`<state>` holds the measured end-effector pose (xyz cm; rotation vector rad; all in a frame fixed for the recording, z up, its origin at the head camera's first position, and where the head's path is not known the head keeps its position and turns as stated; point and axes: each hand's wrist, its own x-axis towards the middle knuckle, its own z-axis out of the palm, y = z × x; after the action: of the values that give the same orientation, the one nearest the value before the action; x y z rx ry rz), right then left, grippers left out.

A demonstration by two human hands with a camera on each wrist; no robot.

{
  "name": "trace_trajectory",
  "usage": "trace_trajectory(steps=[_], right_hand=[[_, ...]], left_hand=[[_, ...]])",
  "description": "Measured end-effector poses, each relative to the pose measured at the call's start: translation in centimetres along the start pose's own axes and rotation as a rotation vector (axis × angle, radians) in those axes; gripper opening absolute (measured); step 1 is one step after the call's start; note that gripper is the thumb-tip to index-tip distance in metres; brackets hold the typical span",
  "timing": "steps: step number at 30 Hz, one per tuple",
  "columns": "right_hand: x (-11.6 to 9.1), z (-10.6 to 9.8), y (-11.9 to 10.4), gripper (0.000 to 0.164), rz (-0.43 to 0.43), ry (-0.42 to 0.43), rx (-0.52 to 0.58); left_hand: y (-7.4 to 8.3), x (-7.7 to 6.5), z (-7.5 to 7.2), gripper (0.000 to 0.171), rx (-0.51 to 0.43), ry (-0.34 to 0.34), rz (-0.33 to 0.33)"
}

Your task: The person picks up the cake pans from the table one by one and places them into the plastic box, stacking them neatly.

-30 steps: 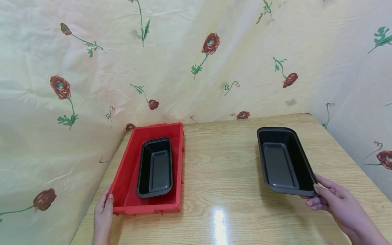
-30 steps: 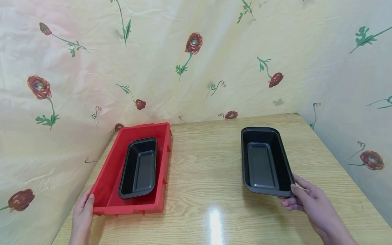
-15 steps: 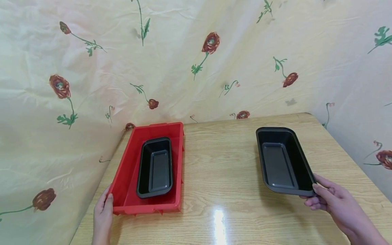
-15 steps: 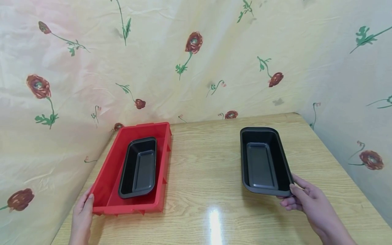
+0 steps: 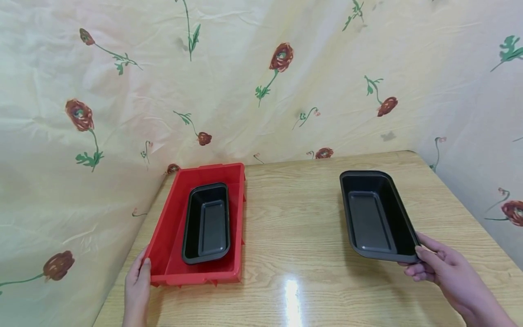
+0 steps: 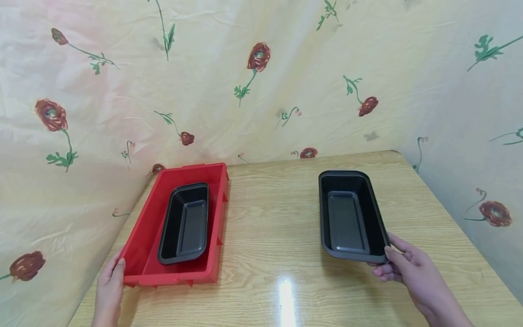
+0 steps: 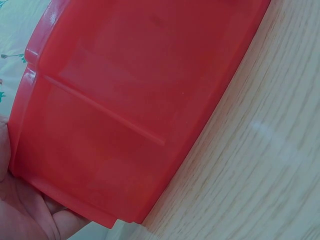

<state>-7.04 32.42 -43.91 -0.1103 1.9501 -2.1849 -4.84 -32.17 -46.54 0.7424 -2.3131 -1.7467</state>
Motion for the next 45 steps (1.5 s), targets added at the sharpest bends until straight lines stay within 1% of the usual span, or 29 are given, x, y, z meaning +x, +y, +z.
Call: trace_trajectory(steps=[7, 12, 19, 23, 28, 33, 39, 45], right_hand=[[-0.1, 0.4, -0.1, 0.057, -0.003, 0.028, -0.017], [0.0, 0.6, -0.2, 0.057, -0.013, 0.024, -0.015], [0.3, 0.9, -0.3, 0.054, 0.024, 0.015, -0.029], [0.5, 1.1, -0.2, 0.052, 0.026, 0.013, -0.027], [0.6, 1.4, -0.2, 0.052, -0.001, -0.001, -0.019], [0.6, 1.8, -0.1, 0.045, -0.005, 0.019, -0.039], [0.8, 2.2, -0.3, 0.053, -0.020, -0.023, 0.006], [1.0, 2.5, -0.1, 0.055, -0.075, -0.059, 0.032]], left_hand=[[0.1, -0.1, 0.1, 0.055, 0.000, 0.007, -0.008], [0.1, -0.1, 0.0, 0.055, -0.003, 0.002, -0.005], [0.0, -0.1, 0.0, 0.055, -0.001, 0.001, -0.004], [0.1, -0.2, 0.0, 0.055, 0.002, 0.005, 0.000], [0.2, -0.2, 0.0, 0.055, 0.003, 0.004, 0.006], [0.2, -0.1, 0.0, 0.055, 0.014, 0.008, -0.010], [0.2, 0.0, 0.0, 0.055, 0.019, 0.007, -0.022], [0.1, 0.0, 0.0, 0.055, 0.009, 0.009, -0.012]])
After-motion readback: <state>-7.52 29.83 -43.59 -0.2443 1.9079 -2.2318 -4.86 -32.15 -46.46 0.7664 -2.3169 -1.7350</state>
